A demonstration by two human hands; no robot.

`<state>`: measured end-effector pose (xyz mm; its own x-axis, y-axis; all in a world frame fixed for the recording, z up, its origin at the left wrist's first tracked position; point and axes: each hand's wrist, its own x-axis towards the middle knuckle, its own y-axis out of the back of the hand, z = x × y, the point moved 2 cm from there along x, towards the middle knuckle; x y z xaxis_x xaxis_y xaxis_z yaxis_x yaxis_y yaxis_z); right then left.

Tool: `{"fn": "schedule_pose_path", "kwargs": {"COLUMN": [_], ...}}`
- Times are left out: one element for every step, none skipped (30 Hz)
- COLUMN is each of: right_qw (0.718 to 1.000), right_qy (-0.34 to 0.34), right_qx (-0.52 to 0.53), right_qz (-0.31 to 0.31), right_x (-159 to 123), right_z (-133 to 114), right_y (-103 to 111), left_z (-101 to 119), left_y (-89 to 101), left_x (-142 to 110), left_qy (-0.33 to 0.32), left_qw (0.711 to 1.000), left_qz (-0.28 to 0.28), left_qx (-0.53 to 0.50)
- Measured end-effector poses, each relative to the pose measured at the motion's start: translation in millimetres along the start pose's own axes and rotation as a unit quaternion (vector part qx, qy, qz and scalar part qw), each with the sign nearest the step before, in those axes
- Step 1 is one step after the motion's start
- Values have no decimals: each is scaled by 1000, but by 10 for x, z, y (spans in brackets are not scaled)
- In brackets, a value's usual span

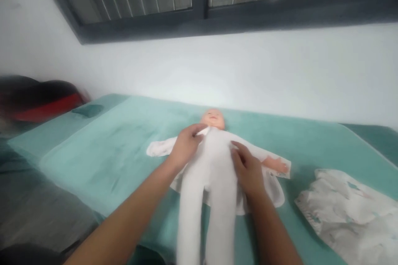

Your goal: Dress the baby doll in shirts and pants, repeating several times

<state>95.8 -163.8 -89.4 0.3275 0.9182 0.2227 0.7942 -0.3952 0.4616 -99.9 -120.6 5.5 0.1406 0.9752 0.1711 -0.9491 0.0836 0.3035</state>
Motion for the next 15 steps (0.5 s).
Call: {"fn": "schedule_pose_path", "kwargs": {"right_qw": [1000,1000,1000,1000,1000,1000,1000,1000,1000,1000,999,999,999,999,999], "right_qy": [6,5,1,-3,-6,-8,-7,-8,-9,-13,-17,-22,-27,-30,-30], "right_qx": [10,17,22,25,27,28,28,29,28,27,26,24,25,27,32], "right_qz": [-11,-17,-17,-14,-11,-8,-6,-3,0,4,7,10,11,11,10], "right_x": [1,3,5,7,8,9,8,7,6,5,4,3,4,5,6], "right_z": [4,11,19,26,30,31,29,25,19,14,9,6,3,3,4], "right_y": [-23,-37,-42,-41,-36,-30,-23,-18,-13,-11,-10,-11,-13,-16,-20], "left_z": [105,215,322,420,503,557,573,548,485,390,276,153,33,-74,-160], "left_y": [21,37,50,59,61,63,76,97,125,158,187,202,205,197,180], "left_x": [-72,-164,-271,-386,-501,-608,-699,-771,-825,-867,-902,-935,-970,-1007,-1048], "left_qy": [8,18,30,36,33,24,16,7,-1,-6,-10,-11,-10,-9,-9], "left_qw": [1000,999,997,992,985,978,976,980,989,996,1000,1000,998,997,996], "left_qz": [-9,-28,-46,-68,-105,-138,-146,-133,-100,-54,-8,16,28,28,21], "left_qx": [-14,-31,-56,-95,-133,-156,-160,-145,-112,-69,-23,18,51,74,89]}}
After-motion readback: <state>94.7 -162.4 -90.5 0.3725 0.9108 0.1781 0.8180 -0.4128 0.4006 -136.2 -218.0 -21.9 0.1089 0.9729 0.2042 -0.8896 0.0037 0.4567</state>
